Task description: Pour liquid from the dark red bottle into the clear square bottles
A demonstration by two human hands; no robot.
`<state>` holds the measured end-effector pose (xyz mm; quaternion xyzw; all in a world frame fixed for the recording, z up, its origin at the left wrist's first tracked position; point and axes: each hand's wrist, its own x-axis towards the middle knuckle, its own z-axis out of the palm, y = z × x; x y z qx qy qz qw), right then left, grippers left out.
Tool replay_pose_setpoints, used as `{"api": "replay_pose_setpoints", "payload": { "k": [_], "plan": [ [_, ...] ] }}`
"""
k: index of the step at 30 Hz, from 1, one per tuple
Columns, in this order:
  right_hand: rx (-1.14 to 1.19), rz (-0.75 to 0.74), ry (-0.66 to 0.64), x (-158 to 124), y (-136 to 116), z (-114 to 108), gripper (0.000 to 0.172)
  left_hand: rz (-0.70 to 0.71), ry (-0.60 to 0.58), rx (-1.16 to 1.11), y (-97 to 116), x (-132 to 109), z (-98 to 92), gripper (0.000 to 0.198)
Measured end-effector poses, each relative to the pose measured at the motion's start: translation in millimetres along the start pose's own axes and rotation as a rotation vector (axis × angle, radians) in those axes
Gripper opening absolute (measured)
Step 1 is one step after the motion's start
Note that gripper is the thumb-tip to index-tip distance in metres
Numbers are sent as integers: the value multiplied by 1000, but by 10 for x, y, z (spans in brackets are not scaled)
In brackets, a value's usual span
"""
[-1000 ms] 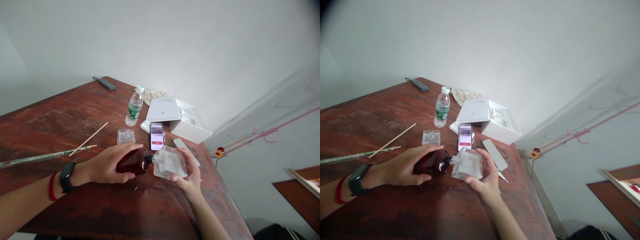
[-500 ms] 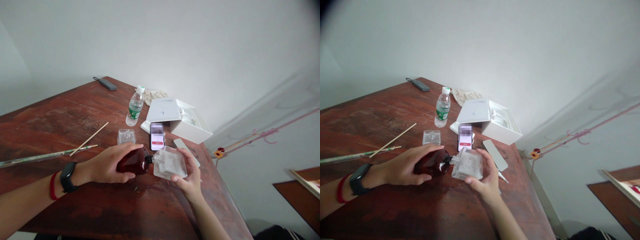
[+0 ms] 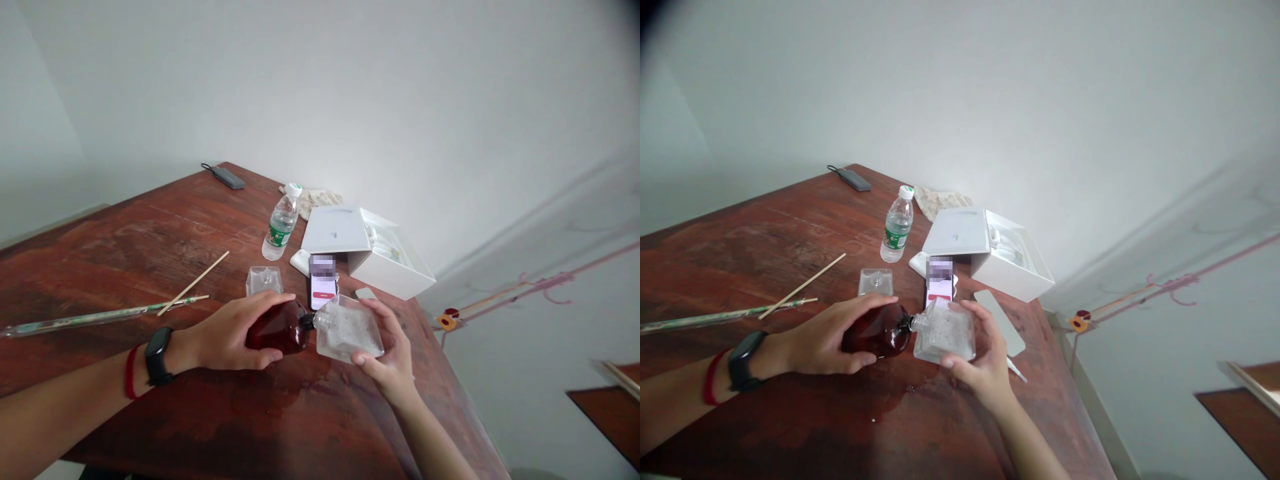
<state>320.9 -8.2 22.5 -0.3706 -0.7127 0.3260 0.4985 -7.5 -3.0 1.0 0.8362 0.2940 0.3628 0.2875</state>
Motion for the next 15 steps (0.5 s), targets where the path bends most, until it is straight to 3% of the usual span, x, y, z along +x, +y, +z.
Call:
{"api": "replay_pose_setpoints", "payload": {
  "k": [9, 15],
  "plan": [
    [-148, -24, 47, 201, -133, 18, 78, -40, 45, -30, 55, 3, -24, 78],
    [-97, -50, 5, 276, -138, 24, 76, -29, 92, -48, 43, 0, -13, 76]
  ]
}}
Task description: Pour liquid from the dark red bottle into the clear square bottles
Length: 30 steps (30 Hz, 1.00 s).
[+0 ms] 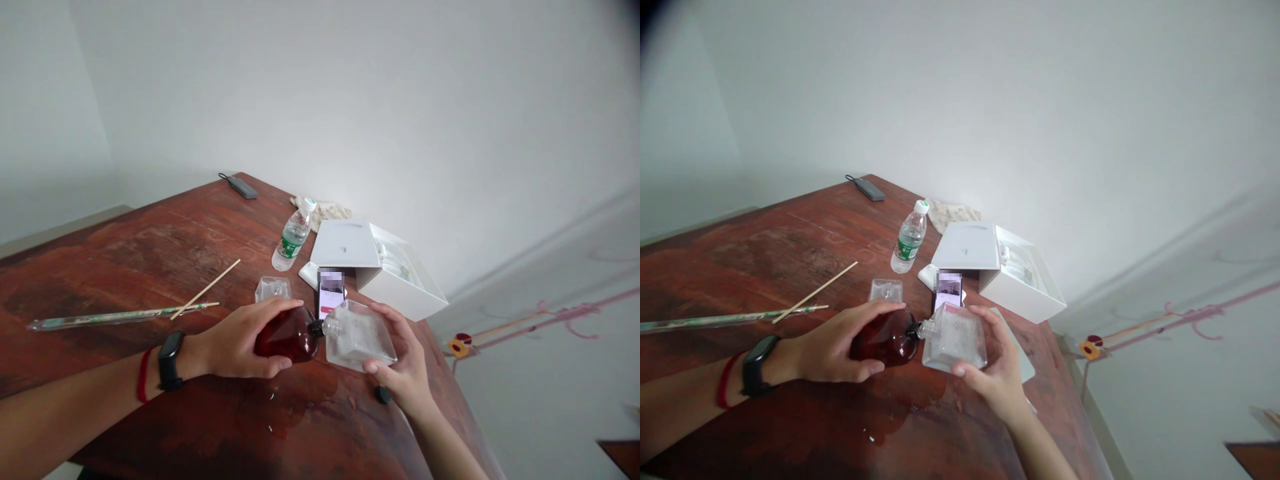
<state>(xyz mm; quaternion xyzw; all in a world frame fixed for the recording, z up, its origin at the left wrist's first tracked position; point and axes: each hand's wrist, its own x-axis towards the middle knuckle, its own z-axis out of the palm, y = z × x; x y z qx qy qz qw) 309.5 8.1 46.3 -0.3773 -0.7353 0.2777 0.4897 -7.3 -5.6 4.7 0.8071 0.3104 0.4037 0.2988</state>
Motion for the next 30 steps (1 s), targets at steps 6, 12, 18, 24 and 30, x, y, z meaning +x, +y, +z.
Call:
{"api": "replay_pose_setpoints", "payload": {
  "k": [6, 12, 18, 24, 30],
  "plan": [
    [57, -29, -33, 75, -44, 4, 74, 10, 35, -18, -7, -13, 14, 76],
    [7, -51, -52, 88, -34, -40, 74, 7, 34, -28, -9, -9, 0, 77],
    [-81, -79, -75, 83, 3, -122, 77, 11, 20, -37, -29, -29, 24, 78],
    [-66, -81, -108, 56, 8, -127, 75, 32, 11, -18, -25, -28, 29, 79],
    [-40, -50, -83, 22, -63, -95, 77, 38, -7, 3, 1, -20, 18, 79]
  ]
}}
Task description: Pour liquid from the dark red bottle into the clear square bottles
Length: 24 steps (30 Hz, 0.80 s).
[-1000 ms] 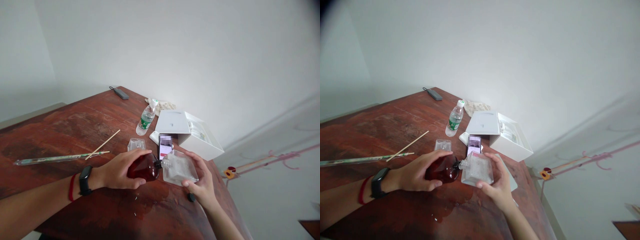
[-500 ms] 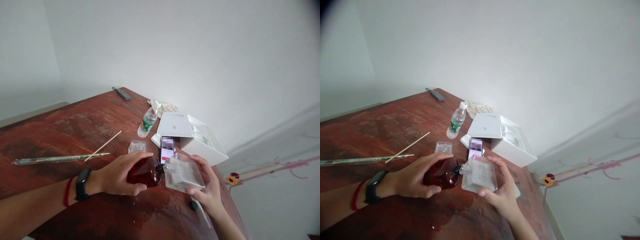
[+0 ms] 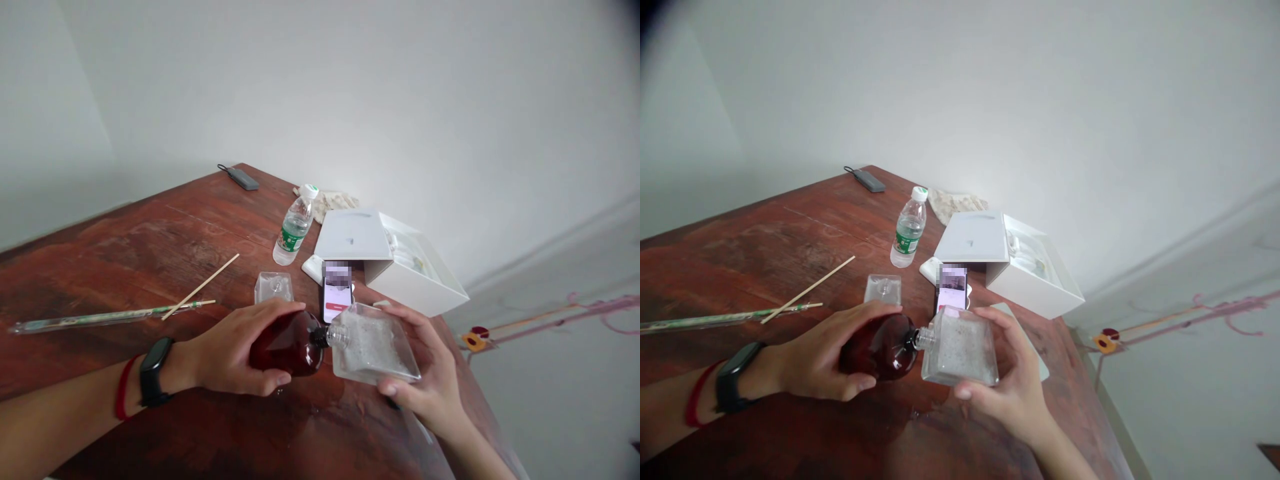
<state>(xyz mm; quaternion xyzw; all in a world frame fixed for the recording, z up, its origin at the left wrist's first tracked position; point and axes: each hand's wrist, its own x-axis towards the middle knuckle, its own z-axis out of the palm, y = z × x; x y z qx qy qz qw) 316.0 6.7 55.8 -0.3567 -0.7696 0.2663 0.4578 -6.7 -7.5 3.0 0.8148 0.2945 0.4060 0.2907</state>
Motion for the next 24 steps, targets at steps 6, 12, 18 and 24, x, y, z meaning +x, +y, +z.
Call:
{"api": "replay_pose_setpoints", "payload": {
  "k": [6, 12, 18, 24],
  "plan": [
    [55, -3, -27, 4, -67, 0, 75, 22, -12, 31, -15, -47, 19, 84],
    [40, -3, -28, 3, -77, 1, 75, 20, -10, 29, -24, -48, 22, 83],
    [57, 5, -23, 7, -84, 15, 74, 6, -28, 18, -26, -35, 21, 82],
    [70, 7, -38, 5, -90, 13, 74, 18, -29, 26, -51, -76, 27, 85]
  ]
}}
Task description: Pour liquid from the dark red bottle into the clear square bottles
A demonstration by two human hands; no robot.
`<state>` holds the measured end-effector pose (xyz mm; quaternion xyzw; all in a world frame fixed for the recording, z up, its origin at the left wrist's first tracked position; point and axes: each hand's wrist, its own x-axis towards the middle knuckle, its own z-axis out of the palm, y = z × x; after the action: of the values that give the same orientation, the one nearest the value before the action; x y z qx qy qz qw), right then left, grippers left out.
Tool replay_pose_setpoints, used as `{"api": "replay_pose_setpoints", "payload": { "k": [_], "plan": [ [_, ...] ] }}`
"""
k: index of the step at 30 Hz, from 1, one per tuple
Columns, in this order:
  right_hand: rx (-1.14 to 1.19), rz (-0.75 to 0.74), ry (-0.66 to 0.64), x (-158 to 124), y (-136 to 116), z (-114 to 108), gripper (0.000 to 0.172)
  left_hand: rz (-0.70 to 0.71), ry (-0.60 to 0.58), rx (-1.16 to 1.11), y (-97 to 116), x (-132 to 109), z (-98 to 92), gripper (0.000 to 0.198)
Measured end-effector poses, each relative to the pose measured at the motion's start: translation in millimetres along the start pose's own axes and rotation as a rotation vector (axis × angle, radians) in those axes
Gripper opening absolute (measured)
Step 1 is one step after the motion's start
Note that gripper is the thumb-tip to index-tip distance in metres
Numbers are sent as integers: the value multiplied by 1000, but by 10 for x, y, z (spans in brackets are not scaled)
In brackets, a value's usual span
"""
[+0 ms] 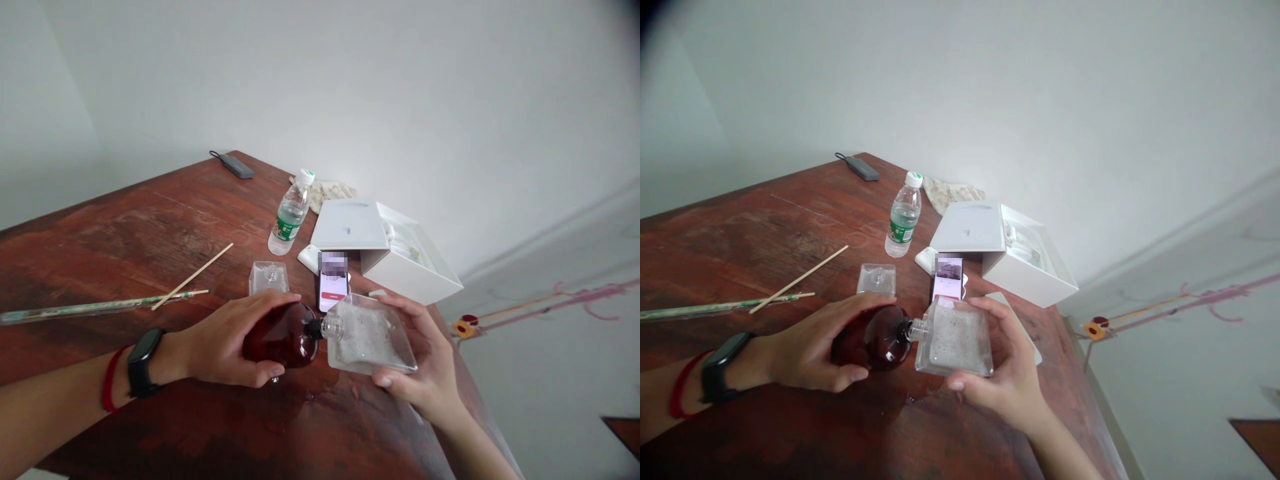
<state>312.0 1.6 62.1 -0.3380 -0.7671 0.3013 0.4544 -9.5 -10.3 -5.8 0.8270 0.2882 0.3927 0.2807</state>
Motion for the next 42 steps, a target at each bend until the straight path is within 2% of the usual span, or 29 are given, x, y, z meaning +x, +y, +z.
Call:
{"api": "replay_pose_setpoints", "payload": {
  "k": [42],
  "plan": [
    [-137, 7, 28, -30, 28, -57, 80, -33, -20, -12, 33, 52, -24, 79]
  ]
}}
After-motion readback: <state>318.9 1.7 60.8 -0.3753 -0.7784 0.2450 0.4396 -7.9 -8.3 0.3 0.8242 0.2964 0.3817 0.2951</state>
